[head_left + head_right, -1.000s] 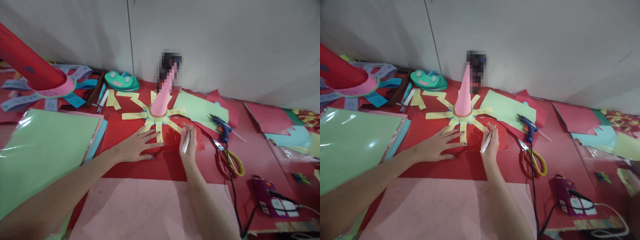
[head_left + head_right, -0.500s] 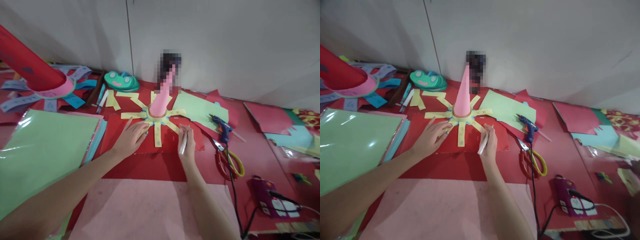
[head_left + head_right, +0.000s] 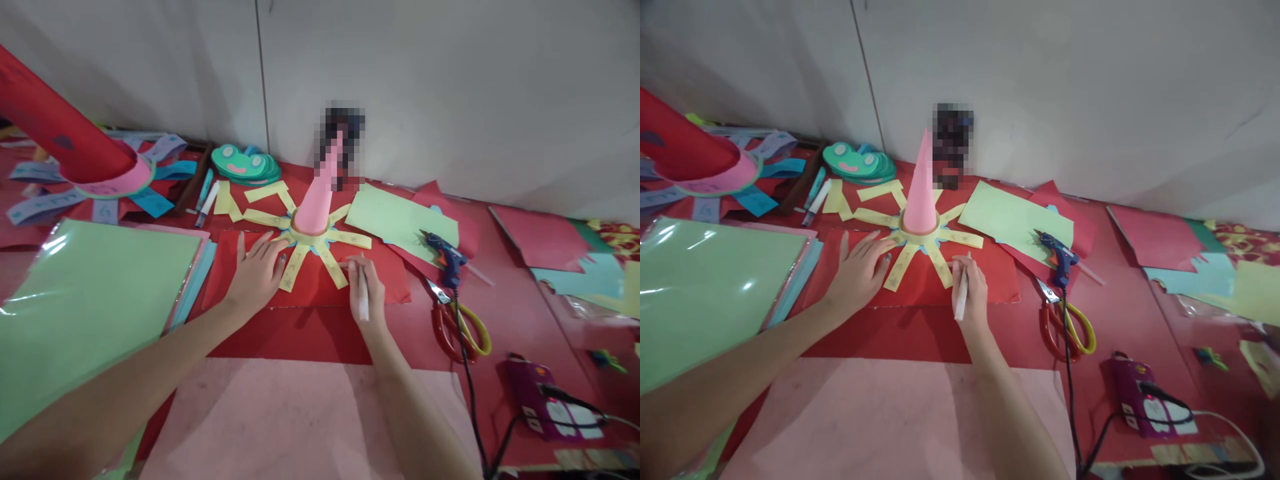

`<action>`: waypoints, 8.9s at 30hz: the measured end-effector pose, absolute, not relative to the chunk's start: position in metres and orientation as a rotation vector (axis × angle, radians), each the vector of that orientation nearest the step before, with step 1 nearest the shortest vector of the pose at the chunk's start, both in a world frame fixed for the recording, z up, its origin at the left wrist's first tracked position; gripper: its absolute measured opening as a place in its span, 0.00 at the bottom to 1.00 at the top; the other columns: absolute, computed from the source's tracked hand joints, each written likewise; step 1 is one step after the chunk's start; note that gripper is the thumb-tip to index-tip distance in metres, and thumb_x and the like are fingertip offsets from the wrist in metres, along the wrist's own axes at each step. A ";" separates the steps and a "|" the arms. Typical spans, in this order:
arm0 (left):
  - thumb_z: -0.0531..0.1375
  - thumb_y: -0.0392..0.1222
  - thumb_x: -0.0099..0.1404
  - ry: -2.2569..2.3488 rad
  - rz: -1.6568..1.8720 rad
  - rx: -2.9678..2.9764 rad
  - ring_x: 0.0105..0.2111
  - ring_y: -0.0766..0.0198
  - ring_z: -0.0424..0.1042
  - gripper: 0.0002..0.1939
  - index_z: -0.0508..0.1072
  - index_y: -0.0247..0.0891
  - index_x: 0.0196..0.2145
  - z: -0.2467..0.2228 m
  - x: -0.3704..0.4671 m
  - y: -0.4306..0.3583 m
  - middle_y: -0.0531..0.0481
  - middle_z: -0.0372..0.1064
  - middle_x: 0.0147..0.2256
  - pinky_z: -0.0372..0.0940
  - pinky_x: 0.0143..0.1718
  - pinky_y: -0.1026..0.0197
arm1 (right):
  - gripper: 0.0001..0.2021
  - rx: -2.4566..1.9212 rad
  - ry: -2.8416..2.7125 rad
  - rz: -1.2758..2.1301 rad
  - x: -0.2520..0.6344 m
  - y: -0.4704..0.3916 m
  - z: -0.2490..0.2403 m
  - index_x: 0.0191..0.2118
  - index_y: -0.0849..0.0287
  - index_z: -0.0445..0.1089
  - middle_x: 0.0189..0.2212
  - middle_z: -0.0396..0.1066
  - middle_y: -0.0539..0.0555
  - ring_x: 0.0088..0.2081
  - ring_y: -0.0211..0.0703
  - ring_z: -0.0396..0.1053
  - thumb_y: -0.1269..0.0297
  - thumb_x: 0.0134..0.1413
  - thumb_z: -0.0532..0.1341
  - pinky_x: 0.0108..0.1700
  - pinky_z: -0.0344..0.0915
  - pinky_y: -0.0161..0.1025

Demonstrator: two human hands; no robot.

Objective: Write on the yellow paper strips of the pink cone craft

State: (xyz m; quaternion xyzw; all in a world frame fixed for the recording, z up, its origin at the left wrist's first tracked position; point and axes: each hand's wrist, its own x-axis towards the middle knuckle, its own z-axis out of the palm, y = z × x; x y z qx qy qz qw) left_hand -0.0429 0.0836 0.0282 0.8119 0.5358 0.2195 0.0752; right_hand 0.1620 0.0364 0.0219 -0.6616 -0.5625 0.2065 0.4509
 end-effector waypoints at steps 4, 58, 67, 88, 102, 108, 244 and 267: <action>0.45 0.38 0.70 1.617 0.639 2.421 0.60 0.51 0.59 0.16 0.65 0.37 0.52 0.028 -0.043 0.084 0.42 0.68 0.54 0.35 0.64 0.35 | 0.11 -1.612 -1.412 0.571 0.158 0.035 0.023 0.41 0.56 0.66 0.35 0.77 0.55 0.39 0.45 0.73 0.57 0.64 0.50 0.44 0.66 0.42; 0.46 0.42 0.72 1.448 0.496 2.666 0.61 0.47 0.56 0.19 0.68 0.39 0.55 0.028 -0.041 0.082 0.42 0.66 0.55 0.33 0.62 0.31 | 0.14 -1.904 -1.658 0.087 0.163 0.032 0.009 0.48 0.60 0.66 0.53 0.70 0.64 0.57 0.51 0.66 0.60 0.64 0.50 0.62 0.48 0.62; 0.48 0.48 0.71 1.413 0.340 2.646 0.65 0.48 0.47 0.24 0.59 0.38 0.62 0.022 -0.042 0.085 0.43 0.57 0.62 0.32 0.63 0.33 | 0.16 -1.936 -1.745 0.009 0.159 0.026 0.012 0.53 0.61 0.63 0.52 0.71 0.65 0.57 0.56 0.65 0.63 0.65 0.48 0.60 0.48 0.67; 0.47 0.48 0.71 1.281 0.381 2.705 0.66 0.50 0.43 0.26 0.55 0.37 0.64 0.022 -0.042 0.084 0.41 0.50 0.65 0.34 0.64 0.38 | 0.12 -1.947 -1.664 0.024 0.162 0.027 0.015 0.47 0.57 0.65 0.46 0.74 0.61 0.53 0.52 0.68 0.63 0.63 0.50 0.60 0.50 0.64; 0.50 0.48 0.71 0.789 0.221 2.719 0.65 0.56 0.48 0.26 0.54 0.41 0.64 0.026 -0.042 0.081 0.46 0.48 0.65 0.38 0.66 0.47 | 0.13 -1.952 -1.617 0.113 0.165 0.032 0.010 0.48 0.59 0.66 0.56 0.66 0.63 0.58 0.53 0.63 0.62 0.62 0.52 0.61 0.52 0.61; 0.50 0.47 0.71 0.686 0.209 2.768 0.65 0.56 0.49 0.25 0.55 0.41 0.64 0.027 -0.045 0.083 0.46 0.52 0.64 0.32 0.66 0.45 | 0.13 -1.969 -1.617 0.113 0.165 0.032 0.010 0.48 0.59 0.67 0.57 0.66 0.63 0.58 0.53 0.63 0.63 0.62 0.52 0.61 0.52 0.60; 0.57 0.53 0.67 0.560 0.015 2.678 0.67 0.49 0.38 0.26 0.58 0.58 0.61 0.032 -0.051 0.087 0.51 0.36 0.68 0.36 0.64 0.44 | 0.17 -1.441 -1.156 0.887 0.146 0.034 0.021 0.25 0.54 0.57 0.13 0.54 0.40 0.16 0.33 0.57 0.50 0.55 0.61 0.23 0.59 0.33; 0.55 0.53 0.68 0.564 -0.021 2.668 0.67 0.48 0.36 0.25 0.58 0.57 0.62 0.035 -0.050 0.087 0.49 0.35 0.68 0.38 0.64 0.43 | 0.19 -1.508 -1.244 0.957 0.143 0.035 0.018 0.21 0.54 0.55 0.11 0.59 0.43 0.16 0.35 0.61 0.50 0.53 0.60 0.21 0.59 0.34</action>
